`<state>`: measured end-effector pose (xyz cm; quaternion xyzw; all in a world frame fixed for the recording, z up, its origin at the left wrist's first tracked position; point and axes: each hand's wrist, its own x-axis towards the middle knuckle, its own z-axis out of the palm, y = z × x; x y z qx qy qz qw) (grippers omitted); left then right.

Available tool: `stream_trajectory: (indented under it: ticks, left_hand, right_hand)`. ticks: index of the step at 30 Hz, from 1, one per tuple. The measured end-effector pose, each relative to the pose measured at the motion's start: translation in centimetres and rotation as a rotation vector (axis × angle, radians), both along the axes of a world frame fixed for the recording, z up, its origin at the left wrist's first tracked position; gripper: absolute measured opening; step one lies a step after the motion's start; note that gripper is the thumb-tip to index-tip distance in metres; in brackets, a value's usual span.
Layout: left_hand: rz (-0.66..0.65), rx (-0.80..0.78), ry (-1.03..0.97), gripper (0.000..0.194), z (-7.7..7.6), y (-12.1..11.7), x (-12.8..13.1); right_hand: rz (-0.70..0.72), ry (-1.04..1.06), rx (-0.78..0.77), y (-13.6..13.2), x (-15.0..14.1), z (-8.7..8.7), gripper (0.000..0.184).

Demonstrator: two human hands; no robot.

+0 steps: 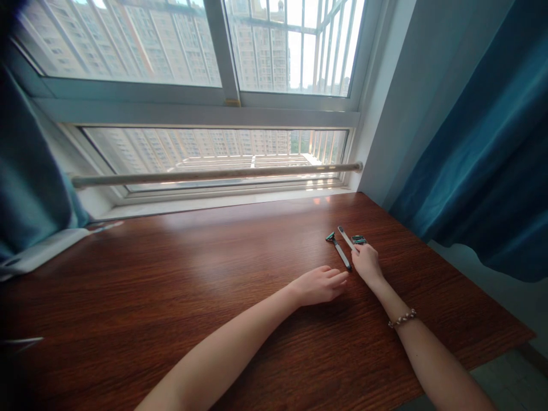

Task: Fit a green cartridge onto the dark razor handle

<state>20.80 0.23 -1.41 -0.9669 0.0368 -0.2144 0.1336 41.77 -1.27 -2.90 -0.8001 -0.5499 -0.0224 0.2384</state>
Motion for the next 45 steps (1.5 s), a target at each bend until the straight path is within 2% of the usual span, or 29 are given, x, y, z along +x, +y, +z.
stream_trajectory:
  ticks: [5, 15, 20, 24, 29, 40, 45]
  left_hand:
    - [0.000, 0.006, 0.007, 0.026, -0.1, 0.1, 0.0]
    - [-0.012, 0.025, 0.063, 0.024, -0.4, 0.3, -0.1]
    - [-0.009, 0.022, 0.066, 0.022, -0.4, 0.2, -0.1]
    - [-0.015, 0.009, 0.048, 0.023, -0.5, 0.3, -0.1]
    - [0.002, 0.029, 0.064, 0.020, -0.5, 0.2, -0.1]
    - [-0.006, 0.017, 0.053, 0.023, -0.5, 0.2, 0.0]
    - [-0.008, -0.047, 0.097, 0.023, 0.0, 0.2, -0.3]
  right_hand:
    - [-0.008, -0.103, -0.035, 0.3, -0.2, -0.8, 0.025]
    - [-0.037, -0.195, -0.010, 0.5, 0.2, -2.0, 0.025]
    - [-0.038, -0.234, 0.028, 0.2, -0.9, -1.3, 0.029]
    - [0.029, -0.262, 0.043, -0.1, -2.5, -0.5, 0.031]
    - [0.085, -0.279, -0.002, -0.5, -3.8, -0.1, 0.023]
    - [0.047, -0.313, -0.057, -0.6, -3.5, -0.4, 0.022]
    - [0.087, -0.274, 0.002, -0.9, -3.5, -0.1, 0.022]
